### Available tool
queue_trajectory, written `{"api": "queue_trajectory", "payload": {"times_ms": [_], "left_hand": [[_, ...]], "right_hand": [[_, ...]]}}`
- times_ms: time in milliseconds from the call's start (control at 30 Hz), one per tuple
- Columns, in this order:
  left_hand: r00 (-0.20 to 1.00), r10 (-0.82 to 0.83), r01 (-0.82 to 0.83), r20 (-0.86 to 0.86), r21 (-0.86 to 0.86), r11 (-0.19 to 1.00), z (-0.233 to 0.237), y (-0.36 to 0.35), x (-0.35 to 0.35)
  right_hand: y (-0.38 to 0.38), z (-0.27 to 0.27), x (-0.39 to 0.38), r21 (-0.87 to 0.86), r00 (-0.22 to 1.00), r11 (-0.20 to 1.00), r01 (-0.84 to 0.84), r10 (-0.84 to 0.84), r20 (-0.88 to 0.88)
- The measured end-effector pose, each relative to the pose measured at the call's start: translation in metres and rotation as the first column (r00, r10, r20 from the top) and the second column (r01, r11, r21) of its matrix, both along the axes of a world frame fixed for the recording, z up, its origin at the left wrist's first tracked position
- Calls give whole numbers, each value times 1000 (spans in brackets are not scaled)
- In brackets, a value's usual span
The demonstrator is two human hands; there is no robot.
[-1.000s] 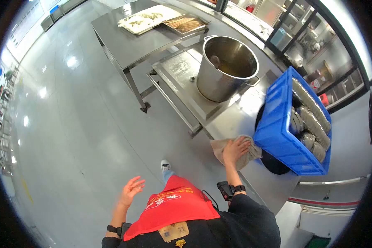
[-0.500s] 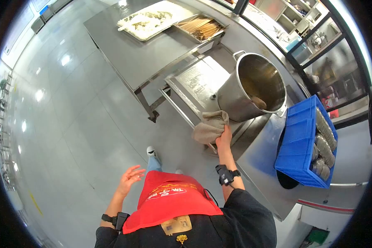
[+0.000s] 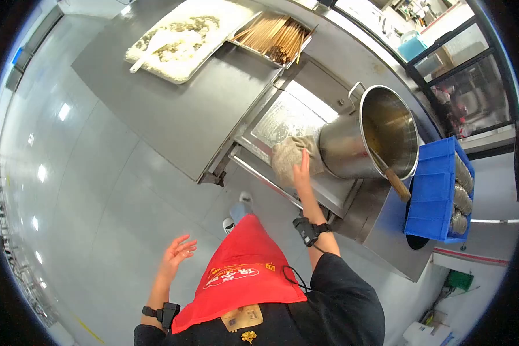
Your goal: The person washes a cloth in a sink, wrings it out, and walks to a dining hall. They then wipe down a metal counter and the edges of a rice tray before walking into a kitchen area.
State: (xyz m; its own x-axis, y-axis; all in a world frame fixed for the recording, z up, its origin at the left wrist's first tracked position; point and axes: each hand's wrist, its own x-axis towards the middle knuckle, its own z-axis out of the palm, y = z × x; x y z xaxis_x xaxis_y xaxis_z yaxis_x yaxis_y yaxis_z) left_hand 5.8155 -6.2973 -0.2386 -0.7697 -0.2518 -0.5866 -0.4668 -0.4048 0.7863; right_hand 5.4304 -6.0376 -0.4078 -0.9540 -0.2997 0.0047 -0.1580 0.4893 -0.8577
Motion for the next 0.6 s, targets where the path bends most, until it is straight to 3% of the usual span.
{"api": "queue_trajectory", "payload": {"times_ms": [33,167,300,433,600], "left_hand": [[999,-21,21,26,3,1000,-3,-5,-4],[991,-64,62,114,19,998,-15,-37,-38],[977,-16,8,215,34,999,-22,-70,-71],[956,22,-30,293,23,999,-19,-100,-118],[930,78,-86,359,6,996,-2,-128,-171]], "right_hand": [[-1,-11,8,134,1000,991,9,-7,-10],[-35,-35,10,291,977,937,194,-211,27],[-77,-56,-40,641,948,705,305,-292,-130],[-108,-57,-114,555,955,777,296,-262,-142],[-109,-56,-212,700,866,548,459,-452,-214]]}}
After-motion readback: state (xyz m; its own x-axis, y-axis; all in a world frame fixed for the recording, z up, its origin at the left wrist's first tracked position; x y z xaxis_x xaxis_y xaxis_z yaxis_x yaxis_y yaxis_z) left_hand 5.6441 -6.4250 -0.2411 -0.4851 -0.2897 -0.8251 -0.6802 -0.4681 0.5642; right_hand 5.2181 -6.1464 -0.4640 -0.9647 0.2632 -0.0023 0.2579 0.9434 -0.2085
